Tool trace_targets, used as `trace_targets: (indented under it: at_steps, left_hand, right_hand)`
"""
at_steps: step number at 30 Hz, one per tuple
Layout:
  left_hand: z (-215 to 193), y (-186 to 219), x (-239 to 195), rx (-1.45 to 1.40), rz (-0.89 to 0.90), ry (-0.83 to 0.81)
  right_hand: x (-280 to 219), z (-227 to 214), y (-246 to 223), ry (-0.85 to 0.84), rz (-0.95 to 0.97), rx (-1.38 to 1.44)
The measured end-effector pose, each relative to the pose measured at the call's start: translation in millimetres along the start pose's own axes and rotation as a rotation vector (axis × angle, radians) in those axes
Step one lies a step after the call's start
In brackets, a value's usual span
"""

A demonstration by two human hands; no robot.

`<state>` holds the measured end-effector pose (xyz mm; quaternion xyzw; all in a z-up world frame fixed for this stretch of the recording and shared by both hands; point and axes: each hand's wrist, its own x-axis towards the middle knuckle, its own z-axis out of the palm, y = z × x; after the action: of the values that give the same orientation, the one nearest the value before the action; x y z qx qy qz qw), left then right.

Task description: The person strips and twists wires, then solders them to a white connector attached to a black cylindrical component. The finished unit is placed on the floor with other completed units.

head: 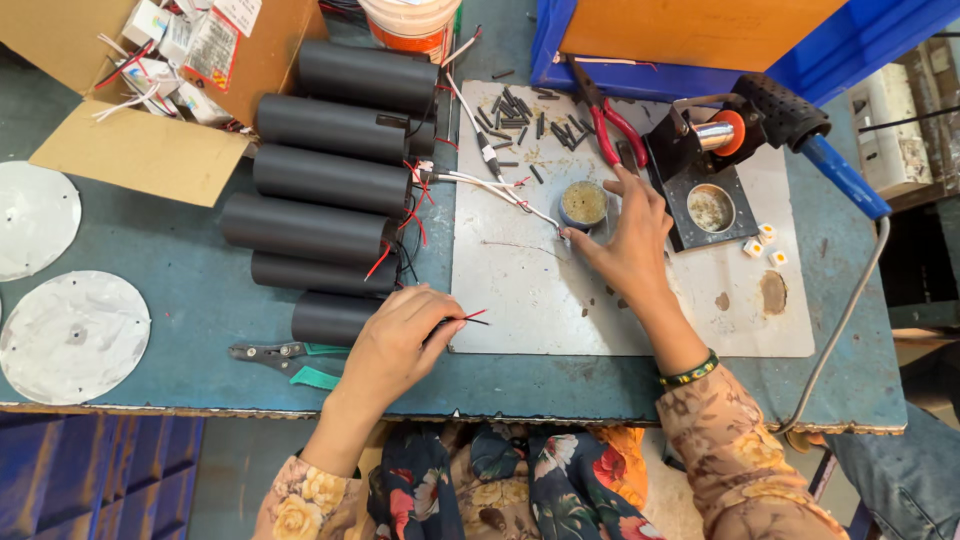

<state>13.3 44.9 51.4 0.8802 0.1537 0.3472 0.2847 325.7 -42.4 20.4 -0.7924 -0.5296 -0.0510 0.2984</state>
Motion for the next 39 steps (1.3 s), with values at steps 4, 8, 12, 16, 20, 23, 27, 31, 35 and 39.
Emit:
trace_targets:
  at_steps: [4, 8, 12, 16, 20, 23, 27, 31, 35, 39]
  left_hand:
    - [1, 1, 0, 0.014, -0.006, 0.006]
    - [3, 2, -1, 0.066, -0.011, -0.003]
    - [6, 0, -2, 0.091, -0.009, -0.008]
    - [6, -1, -2, 0.095, -0.008, -0.008]
    - [5, 1, -2, 0.085, -0.002, 0.002]
    - [5, 1, -1, 0.076, -0.001, 0.032]
    - [7, 1, -4, 0.074, -0.009, 0.085]
    - [10, 1, -6, 0.141, 0.004, 0.09]
    - [13, 4, -6, 0.194, 0.002, 0.114]
    - [18, 4, -8, 0.271, 0.009, 0.137]
  right_hand:
    - [5, 7, 1, -0.022, 0.045, -0.004]
    - [6, 9, 4, -0.029, 0.056, -0.02]
    - [7, 12, 8, -0.032, 0.052, -0.03]
    - [7, 17, 11, -0.007, 0.028, -0.052]
    - [5, 13, 11, 0.039, 0.005, -0.061]
    - [5, 5, 4, 0.068, -0.028, 0.086]
    - [-16, -6, -19, 0.039, -0.159, 0.257]
    - [-42, -8, -49, -0.052, -0.356, 0.223]
    - [-57, -8, -71, -0.106, -0.422, 0.249]
    - [-64, -10, -80, -0.149, -0.423, 0.238]
